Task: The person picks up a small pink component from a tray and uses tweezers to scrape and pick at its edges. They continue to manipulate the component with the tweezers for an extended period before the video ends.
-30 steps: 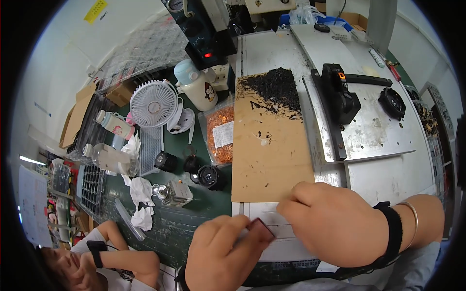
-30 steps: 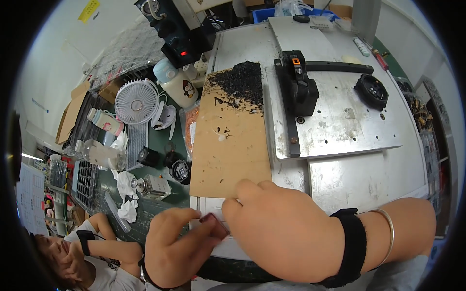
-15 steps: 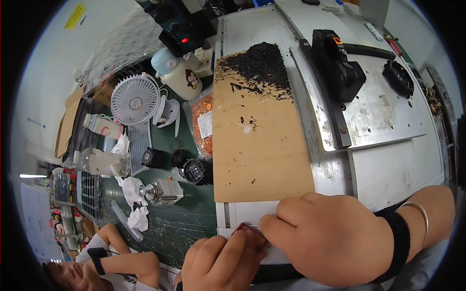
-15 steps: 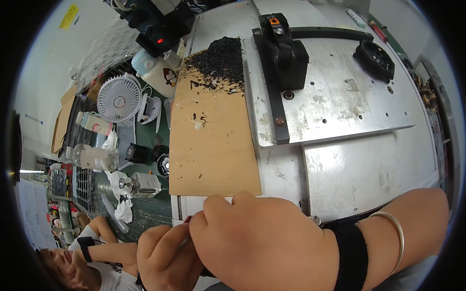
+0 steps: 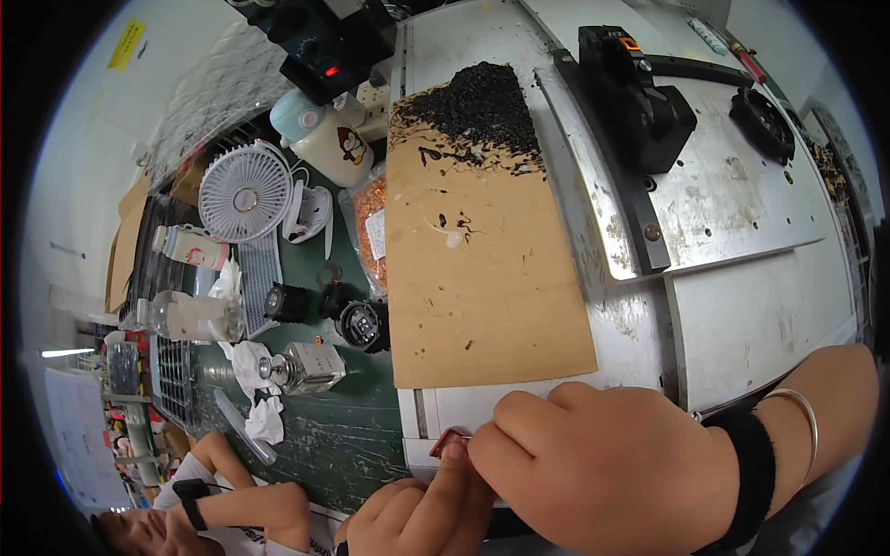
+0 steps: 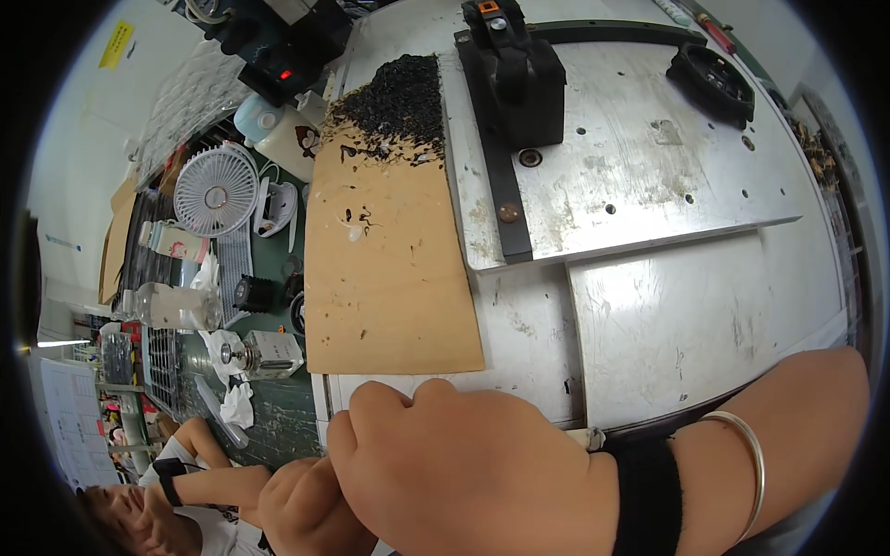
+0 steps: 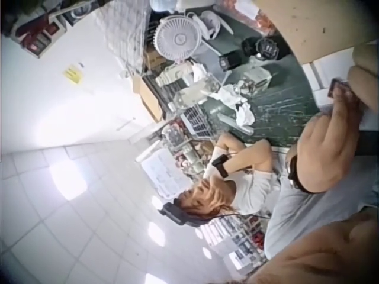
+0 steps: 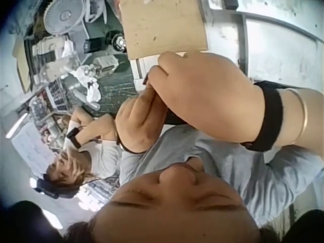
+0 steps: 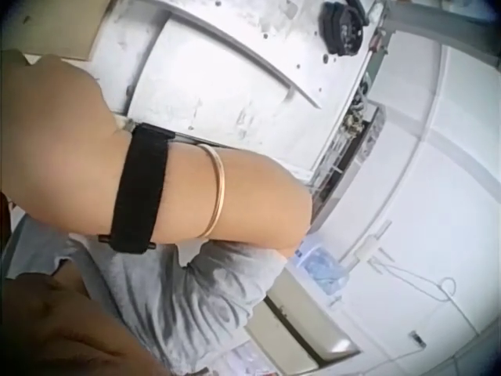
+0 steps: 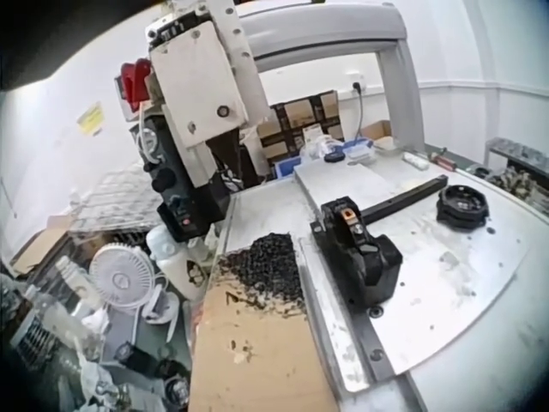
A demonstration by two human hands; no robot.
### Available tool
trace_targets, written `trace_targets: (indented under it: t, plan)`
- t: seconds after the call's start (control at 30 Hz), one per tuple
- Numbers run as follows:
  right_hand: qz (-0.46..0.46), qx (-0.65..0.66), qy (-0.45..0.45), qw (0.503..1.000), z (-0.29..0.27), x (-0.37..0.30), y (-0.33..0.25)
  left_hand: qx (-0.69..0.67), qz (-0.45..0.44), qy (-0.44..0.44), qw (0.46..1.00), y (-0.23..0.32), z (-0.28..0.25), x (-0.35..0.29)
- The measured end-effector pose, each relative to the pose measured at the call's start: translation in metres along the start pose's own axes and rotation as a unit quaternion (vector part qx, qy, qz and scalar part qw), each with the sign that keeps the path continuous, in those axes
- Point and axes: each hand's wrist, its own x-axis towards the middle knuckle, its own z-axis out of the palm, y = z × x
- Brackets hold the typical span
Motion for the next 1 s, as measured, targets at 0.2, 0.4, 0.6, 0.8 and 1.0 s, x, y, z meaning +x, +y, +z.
trace_targets:
  t: [0.2,0.4,0.6,0.8,1.0]
  plan:
    - [0.0,0.007,0.014,1.0,0.004,-0.001,-0.002,0.025,0.065,-0.023,0.997,-0.01,0.005,-0.011]
    - [0.007,0.01,-0.02,1.0,0.003,0.003,-0.002,-0.035,-0.007,-0.031,0.999,-0.002,-0.004,0.001]
    - [0.008,-0.009,-0.03,0.999,0.006,0.002,-0.004,-0.041,-0.023,-0.007,0.999,0.0,-0.001,0.002]
    - [-0.026,-0.027,-0.004,0.999,0.009,0.005,0.001,-0.033,-0.002,-0.019,0.999,-0.003,-0.003,0.002]
    - [-0.031,-0.011,0.021,0.999,0.011,0.007,0.004,-0.027,0.007,-0.007,1.0,-0.004,-0.004,0.003]
